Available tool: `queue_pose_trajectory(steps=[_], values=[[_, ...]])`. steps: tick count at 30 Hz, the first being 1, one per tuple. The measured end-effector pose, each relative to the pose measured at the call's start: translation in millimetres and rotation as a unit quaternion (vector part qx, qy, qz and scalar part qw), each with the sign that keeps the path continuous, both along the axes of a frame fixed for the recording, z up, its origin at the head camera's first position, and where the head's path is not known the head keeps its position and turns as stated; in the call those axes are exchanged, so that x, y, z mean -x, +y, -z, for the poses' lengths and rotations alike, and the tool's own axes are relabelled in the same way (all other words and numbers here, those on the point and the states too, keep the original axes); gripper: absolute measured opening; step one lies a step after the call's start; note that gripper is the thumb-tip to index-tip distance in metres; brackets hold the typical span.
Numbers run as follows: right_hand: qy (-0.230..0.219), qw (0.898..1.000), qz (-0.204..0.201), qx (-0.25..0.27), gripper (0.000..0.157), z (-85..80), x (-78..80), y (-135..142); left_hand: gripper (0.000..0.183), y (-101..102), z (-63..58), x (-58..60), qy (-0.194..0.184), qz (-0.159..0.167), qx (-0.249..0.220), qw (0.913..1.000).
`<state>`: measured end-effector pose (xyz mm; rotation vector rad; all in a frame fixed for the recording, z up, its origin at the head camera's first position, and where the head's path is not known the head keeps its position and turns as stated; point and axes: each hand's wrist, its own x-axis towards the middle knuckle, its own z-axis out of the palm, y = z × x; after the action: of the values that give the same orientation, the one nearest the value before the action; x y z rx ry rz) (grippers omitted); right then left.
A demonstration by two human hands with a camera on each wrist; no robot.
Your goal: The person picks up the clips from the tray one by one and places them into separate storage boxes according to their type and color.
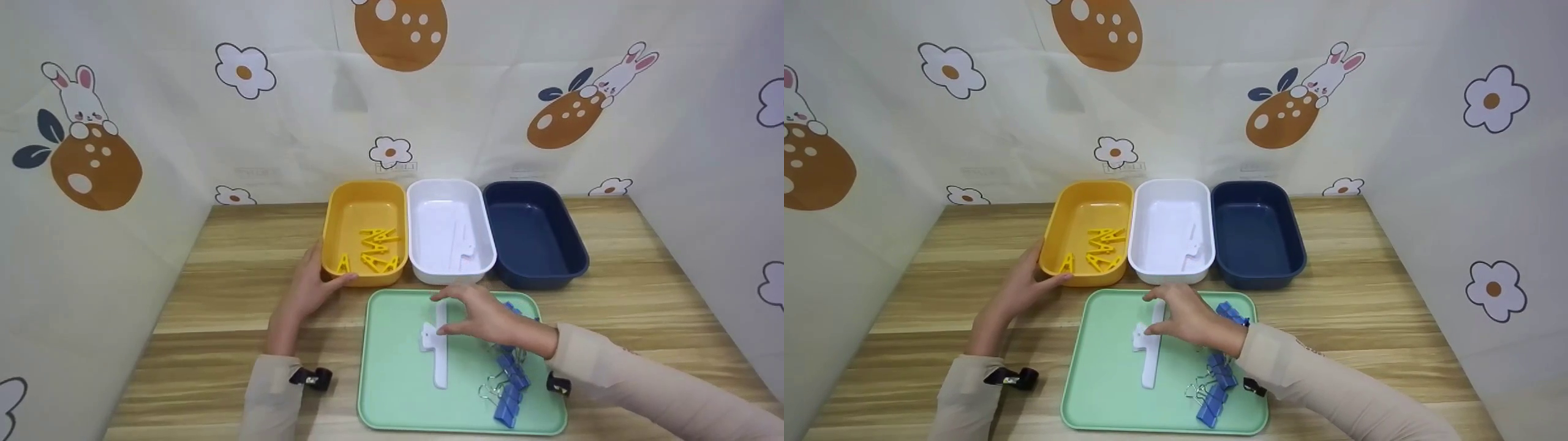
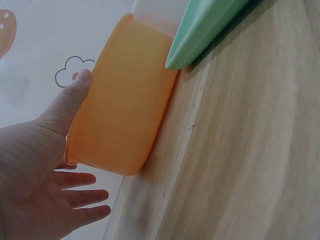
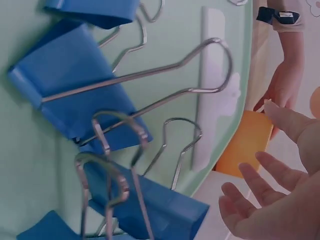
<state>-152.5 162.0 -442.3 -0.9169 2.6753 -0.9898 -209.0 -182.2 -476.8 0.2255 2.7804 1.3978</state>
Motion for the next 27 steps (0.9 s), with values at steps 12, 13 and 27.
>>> queue_pose_trajectory(steps=[12,13,27], values=[[0.033,0.996,-0.087,-0.007,0.052,35.7,20.8,13,0.101,1,0.1,-0.2,-0.002,0.0,-0.003,1.0],[0.024,0.996,-0.084,-0.011,0.052,35.3,20.9,12,0.101,1,0.0,-0.5,-0.001,0.0,-0.004,1.0],[-0.017,0.999,-0.031,-0.035,0.036,21.8,13.6,3,0.101,0,-0.5,-0.1,0.006,-0.002,0.005,1.0]])
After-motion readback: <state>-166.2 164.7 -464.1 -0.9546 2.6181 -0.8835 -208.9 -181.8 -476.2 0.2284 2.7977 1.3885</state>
